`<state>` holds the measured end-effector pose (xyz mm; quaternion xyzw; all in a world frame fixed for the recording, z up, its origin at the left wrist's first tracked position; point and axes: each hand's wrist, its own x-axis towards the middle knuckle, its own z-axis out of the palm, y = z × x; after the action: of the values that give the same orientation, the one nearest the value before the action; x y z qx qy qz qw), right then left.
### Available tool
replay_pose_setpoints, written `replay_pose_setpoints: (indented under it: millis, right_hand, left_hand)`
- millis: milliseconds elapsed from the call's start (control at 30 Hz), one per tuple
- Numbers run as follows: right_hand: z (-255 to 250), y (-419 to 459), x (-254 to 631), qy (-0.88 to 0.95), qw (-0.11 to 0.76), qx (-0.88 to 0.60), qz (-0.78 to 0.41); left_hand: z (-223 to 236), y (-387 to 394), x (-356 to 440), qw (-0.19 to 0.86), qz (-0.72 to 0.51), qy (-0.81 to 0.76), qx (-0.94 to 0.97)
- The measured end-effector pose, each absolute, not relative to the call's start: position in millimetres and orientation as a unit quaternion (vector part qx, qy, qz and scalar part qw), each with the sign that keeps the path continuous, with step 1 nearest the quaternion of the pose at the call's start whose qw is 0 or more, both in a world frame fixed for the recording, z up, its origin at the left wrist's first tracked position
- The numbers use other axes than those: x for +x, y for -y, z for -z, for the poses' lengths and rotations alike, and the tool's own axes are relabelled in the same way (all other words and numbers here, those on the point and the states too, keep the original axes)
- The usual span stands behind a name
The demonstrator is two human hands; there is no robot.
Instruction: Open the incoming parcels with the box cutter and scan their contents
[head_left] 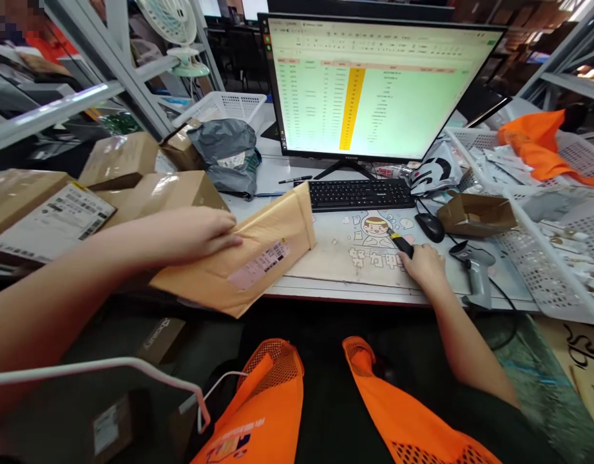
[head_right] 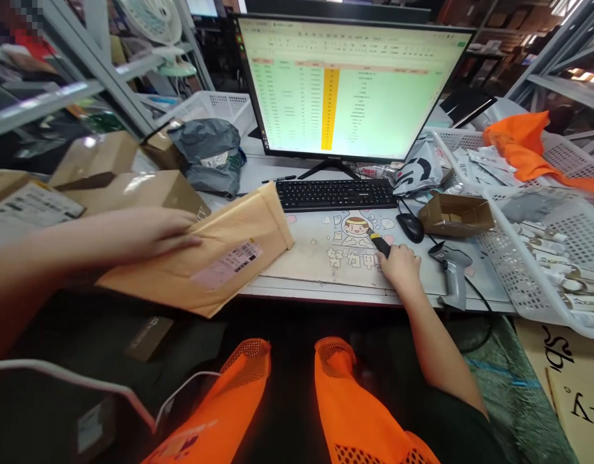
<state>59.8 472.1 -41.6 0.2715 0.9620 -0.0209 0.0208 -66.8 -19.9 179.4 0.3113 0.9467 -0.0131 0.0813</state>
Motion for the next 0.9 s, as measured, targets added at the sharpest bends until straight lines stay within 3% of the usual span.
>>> replay_pose_setpoints:
  millis: [100,333,567,733,900]
  right_hand:
    - [52,-465,79,-0.967,-0.050,0.245,0.044]
    - [-14,-390,88,-0.947,-0.273,-0.069,0.158]
    - [-76,-304,63,-0.919,-0.295,-0.246,0.091]
    - [-92,-323,35,-0.942,-0.235,-0.231,0.067]
    - [-65,-438,39,-0.963,-0.250,0.041,0.090]
  left_hand:
    - [-183,-10,-60,0.077,0.146,-0.932,0.322]
    - [-171,-27,-47,0.004,0.155,-0.948,0.280]
    - [-171,-10,-41,0.006,0.132,-0.949,0.286]
    - [-167,-10,-22,-0.011,0.152,-0.925,0.347]
    - [-172,-8,-20,0.015,0.153,-0.923,0.352]
